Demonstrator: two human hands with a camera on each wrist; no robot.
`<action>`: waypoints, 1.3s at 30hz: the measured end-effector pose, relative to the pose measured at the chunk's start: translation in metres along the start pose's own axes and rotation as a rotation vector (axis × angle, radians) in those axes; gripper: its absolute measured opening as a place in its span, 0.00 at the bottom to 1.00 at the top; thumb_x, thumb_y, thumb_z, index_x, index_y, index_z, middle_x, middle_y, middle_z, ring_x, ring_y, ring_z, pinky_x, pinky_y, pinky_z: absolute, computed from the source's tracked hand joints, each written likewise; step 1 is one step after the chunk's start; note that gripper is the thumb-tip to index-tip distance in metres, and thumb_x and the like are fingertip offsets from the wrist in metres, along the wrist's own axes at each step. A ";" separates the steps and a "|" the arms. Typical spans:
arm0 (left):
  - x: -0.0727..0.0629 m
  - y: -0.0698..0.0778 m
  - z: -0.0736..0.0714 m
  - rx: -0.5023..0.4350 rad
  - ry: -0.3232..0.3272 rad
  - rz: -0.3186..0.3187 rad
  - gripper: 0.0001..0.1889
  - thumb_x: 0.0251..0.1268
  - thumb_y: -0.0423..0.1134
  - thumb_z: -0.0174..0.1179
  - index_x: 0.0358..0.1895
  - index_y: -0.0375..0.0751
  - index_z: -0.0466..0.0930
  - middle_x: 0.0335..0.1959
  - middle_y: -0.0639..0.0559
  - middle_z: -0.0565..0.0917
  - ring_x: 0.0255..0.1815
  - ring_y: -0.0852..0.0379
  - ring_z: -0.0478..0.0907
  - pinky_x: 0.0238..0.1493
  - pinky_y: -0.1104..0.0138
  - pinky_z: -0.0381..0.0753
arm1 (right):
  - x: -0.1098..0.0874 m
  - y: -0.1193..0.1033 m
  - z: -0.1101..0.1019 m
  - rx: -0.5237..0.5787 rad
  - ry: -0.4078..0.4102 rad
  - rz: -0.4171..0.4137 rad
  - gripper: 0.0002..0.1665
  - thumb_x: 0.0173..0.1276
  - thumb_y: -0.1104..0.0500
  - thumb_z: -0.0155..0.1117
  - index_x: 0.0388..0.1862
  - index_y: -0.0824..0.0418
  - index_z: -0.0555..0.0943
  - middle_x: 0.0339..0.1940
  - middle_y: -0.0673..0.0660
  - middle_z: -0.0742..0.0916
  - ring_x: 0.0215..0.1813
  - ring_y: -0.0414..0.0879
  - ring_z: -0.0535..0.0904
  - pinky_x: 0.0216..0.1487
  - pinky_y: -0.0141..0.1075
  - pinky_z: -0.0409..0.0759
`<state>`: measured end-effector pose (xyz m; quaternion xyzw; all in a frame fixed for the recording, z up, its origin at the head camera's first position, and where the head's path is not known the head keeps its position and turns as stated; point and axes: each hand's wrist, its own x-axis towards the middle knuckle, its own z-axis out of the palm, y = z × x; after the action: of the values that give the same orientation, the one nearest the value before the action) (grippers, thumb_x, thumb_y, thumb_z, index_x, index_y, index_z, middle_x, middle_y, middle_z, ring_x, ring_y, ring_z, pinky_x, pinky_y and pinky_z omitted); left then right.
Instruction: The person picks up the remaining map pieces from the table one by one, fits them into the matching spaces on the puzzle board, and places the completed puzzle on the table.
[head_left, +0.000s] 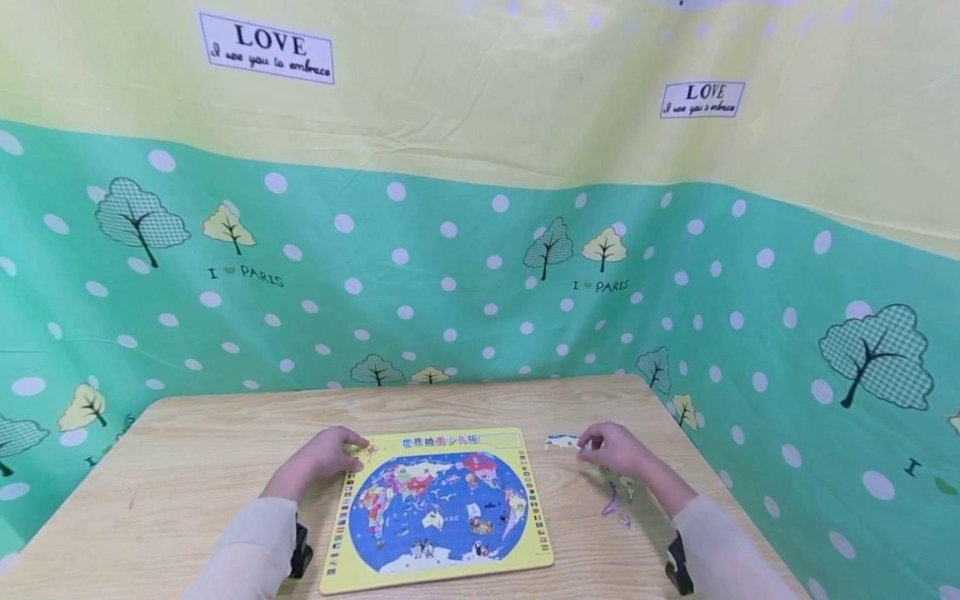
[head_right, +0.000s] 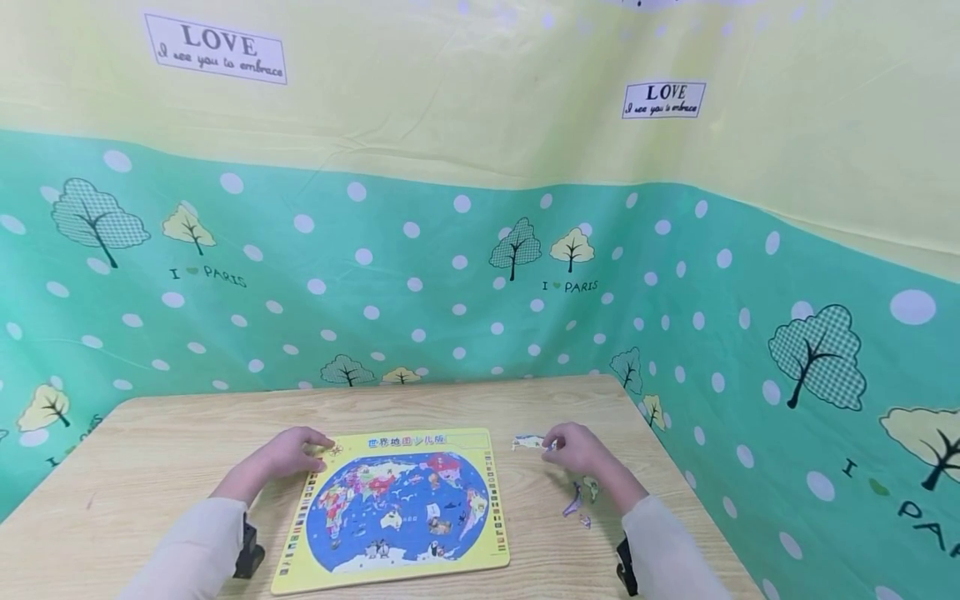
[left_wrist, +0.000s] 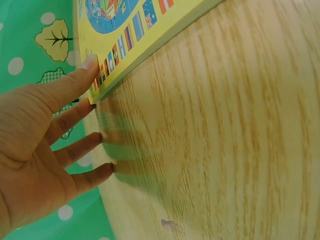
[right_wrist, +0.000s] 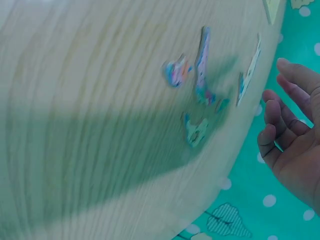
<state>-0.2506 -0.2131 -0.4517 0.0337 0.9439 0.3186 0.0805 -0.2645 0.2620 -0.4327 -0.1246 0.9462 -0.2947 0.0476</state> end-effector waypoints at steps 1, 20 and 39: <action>0.000 0.000 0.000 0.000 0.001 0.001 0.21 0.50 0.32 0.67 0.51 0.35 0.79 0.53 0.33 0.77 0.56 0.34 0.71 0.60 0.44 0.70 | -0.001 0.002 -0.001 -0.003 0.003 0.005 0.10 0.57 0.61 0.66 0.37 0.65 0.82 0.25 0.52 0.77 0.29 0.43 0.70 0.25 0.31 0.70; -0.002 0.002 0.001 -0.002 0.014 -0.008 0.20 0.50 0.32 0.66 0.50 0.36 0.80 0.55 0.32 0.76 0.61 0.30 0.67 0.62 0.41 0.66 | -0.010 0.026 -0.006 -0.024 0.022 0.101 0.08 0.58 0.61 0.66 0.36 0.63 0.82 0.26 0.53 0.77 0.31 0.43 0.70 0.28 0.30 0.70; -0.003 0.001 0.001 0.015 0.025 0.007 0.19 0.51 0.32 0.66 0.50 0.37 0.80 0.54 0.33 0.77 0.59 0.31 0.68 0.61 0.42 0.68 | -0.013 0.040 -0.002 -0.012 0.036 0.153 0.10 0.55 0.61 0.67 0.36 0.63 0.82 0.29 0.53 0.80 0.33 0.44 0.73 0.31 0.32 0.74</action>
<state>-0.2479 -0.2118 -0.4515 0.0338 0.9471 0.3121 0.0673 -0.2602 0.2982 -0.4538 -0.0467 0.9555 -0.2865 0.0524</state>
